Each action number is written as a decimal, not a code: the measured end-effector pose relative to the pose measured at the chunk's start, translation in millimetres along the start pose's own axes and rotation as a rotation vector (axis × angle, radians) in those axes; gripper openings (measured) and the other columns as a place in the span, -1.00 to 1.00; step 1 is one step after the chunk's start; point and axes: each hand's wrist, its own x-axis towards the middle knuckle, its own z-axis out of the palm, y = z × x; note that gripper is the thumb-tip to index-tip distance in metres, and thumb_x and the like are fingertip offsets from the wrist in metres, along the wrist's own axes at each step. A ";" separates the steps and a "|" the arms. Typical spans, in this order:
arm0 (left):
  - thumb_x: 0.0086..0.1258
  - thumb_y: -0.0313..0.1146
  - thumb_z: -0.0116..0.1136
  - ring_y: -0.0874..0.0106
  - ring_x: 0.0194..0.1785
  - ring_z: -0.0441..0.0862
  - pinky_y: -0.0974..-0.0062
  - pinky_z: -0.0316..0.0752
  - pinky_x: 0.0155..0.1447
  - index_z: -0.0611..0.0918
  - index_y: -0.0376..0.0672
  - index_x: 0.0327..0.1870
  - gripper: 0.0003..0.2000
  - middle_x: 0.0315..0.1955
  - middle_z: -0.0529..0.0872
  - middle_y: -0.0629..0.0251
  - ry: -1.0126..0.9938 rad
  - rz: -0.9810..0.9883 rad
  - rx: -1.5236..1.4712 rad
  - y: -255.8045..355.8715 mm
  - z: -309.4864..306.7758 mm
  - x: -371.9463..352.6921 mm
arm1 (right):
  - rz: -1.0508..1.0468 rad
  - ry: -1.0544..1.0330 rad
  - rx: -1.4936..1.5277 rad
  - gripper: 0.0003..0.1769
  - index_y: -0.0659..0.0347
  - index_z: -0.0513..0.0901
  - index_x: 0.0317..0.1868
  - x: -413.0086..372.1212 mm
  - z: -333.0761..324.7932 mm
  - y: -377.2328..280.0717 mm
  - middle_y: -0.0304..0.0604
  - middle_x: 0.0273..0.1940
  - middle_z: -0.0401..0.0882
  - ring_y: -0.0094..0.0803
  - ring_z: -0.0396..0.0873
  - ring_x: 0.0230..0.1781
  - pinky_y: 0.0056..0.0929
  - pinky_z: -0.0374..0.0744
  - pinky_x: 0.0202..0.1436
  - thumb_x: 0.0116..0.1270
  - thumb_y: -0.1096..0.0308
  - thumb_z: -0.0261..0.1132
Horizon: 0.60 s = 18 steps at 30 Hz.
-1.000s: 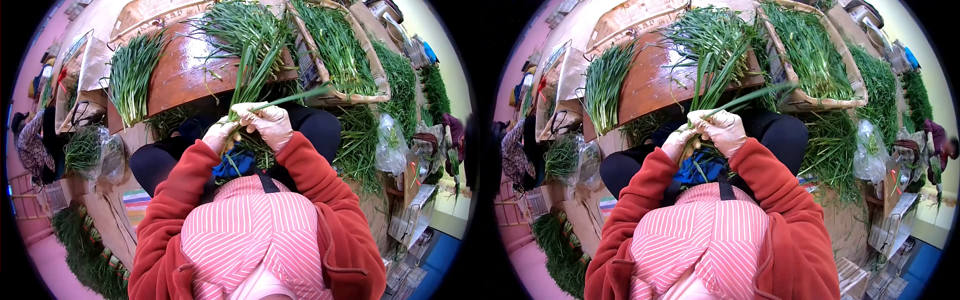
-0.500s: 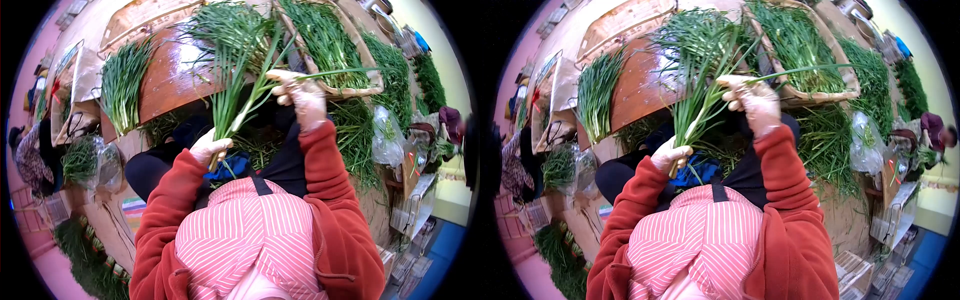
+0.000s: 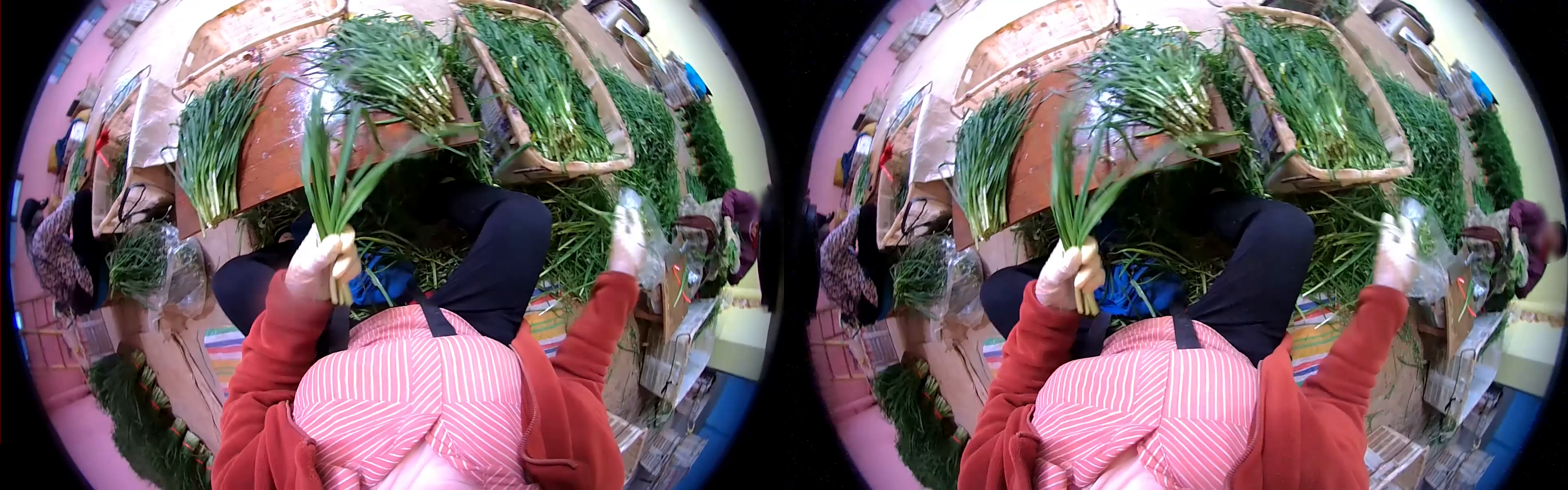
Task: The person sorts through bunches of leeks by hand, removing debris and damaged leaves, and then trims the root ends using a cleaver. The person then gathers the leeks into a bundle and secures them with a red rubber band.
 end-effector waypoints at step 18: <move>0.30 -0.18 0.12 0.15 0.15 0.43 0.02 0.33 0.20 0.42 -0.04 0.12 -0.61 0.01 0.51 0.19 0.442 -0.250 -0.300 -39.2 -82.2 51.5 | 0.044 -1.949 0.621 -0.54 0.31 0.52 -0.15 -192.5 182.3 -201.5 -0.12 -0.41 0.62 -0.37 0.60 -0.54 -0.51 0.53 -0.50 0.41 0.08 -0.15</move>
